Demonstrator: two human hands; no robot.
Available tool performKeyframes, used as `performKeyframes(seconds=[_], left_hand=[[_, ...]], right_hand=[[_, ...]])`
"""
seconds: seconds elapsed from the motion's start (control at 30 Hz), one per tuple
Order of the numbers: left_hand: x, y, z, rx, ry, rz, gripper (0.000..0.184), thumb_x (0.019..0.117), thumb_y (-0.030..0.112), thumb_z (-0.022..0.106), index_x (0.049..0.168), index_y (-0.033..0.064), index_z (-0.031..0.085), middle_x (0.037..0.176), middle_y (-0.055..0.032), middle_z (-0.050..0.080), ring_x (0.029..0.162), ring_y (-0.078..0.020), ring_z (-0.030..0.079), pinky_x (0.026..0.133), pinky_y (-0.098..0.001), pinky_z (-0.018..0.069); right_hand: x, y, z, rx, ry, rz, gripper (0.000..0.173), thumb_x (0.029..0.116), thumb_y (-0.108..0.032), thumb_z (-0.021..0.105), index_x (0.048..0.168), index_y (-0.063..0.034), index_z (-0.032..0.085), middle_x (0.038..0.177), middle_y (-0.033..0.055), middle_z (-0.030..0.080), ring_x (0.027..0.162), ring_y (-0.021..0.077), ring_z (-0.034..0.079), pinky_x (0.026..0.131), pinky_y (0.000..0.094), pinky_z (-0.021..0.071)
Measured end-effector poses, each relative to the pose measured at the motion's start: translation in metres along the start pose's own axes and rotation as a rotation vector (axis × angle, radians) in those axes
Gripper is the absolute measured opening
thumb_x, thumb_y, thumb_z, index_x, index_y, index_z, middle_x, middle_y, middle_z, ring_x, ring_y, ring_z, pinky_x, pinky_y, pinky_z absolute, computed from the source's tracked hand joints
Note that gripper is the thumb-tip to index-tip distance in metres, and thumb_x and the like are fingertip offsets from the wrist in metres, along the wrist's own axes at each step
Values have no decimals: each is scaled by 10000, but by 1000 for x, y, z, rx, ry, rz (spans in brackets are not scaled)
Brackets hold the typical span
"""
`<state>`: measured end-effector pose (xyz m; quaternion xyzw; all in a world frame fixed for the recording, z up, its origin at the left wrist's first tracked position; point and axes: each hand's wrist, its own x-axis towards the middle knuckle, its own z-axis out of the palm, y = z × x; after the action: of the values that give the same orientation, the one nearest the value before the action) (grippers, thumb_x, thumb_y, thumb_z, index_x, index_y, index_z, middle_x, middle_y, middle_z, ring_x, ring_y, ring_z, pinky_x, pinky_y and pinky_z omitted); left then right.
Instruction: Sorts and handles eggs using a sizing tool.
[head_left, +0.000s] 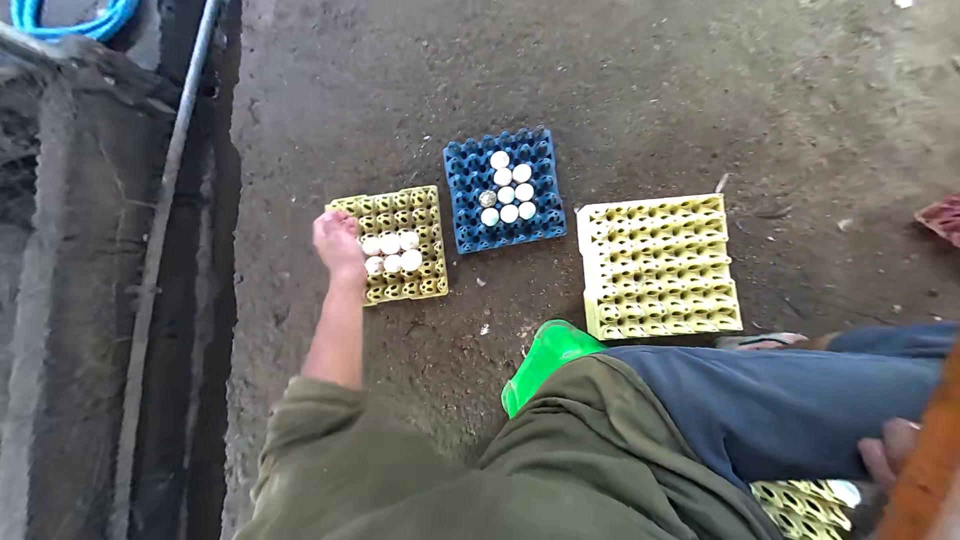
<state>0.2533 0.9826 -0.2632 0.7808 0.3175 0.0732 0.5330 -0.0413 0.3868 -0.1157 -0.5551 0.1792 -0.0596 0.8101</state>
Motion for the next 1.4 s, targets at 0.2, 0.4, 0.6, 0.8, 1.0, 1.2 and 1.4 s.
performKeyframes(seconds=[0.2,0.4,0.6,0.8,1.0,1.2,1.4], left_hand=[[-266,167,198,-559,-1535,223,777,1030,638,96,1532,104,356,1330,-68,649,1085,-186,683,933,-394,569],[-439,256,262,-706,-2049,-357,955,866,884,63,1398,264,557,1340,-87,652,1116,-267,688,811,-429,617],[-552,269,297,-499,-2039,-430,909,929,782,-37,1293,221,580,1137,-125,718,984,-306,720,787,-491,613],[-673,242,297,-217,-2254,-309,797,973,745,19,1204,274,619,1020,5,741,890,-149,723,706,-369,620],[-755,211,285,99,-2374,-188,704,1005,718,111,1153,248,614,866,12,704,703,-108,678,553,-307,572],[-788,176,281,289,-2433,-208,724,1026,676,92,1219,201,604,913,-28,721,783,-156,706,639,-349,601],[-813,166,268,339,-2444,-293,605,1073,573,142,1262,214,590,1023,-1,713,938,-113,694,783,-323,594]], right_hand=[[7,-36,45,-173,-187,-180,325,936,-471,680,1197,-283,730,1052,-134,749,928,-16,695,815,190,591],[-41,-77,26,-77,281,-159,396,961,-525,634,1003,-145,738,865,-31,744,767,43,698,725,223,602],[-124,-96,-42,368,906,-347,499,1109,-425,250,1025,-94,614,869,52,674,807,180,696,783,374,616],[-217,-103,-81,244,789,-560,571,834,-129,696,1327,-199,417,1133,123,676,1000,287,716,883,440,607],[-272,-105,-109,-160,900,-464,523,777,-7,735,1271,-100,592,1191,77,670,1026,168,675,874,350,594],[-290,-93,-121,-379,1093,-452,572,815,92,696,1341,-81,555,1291,55,631,1088,152,675,903,334,609],[-294,-80,-131,-790,1447,-432,502,776,-105,861,1220,-71,630,1292,77,657,1200,192,616,970,375,551]])
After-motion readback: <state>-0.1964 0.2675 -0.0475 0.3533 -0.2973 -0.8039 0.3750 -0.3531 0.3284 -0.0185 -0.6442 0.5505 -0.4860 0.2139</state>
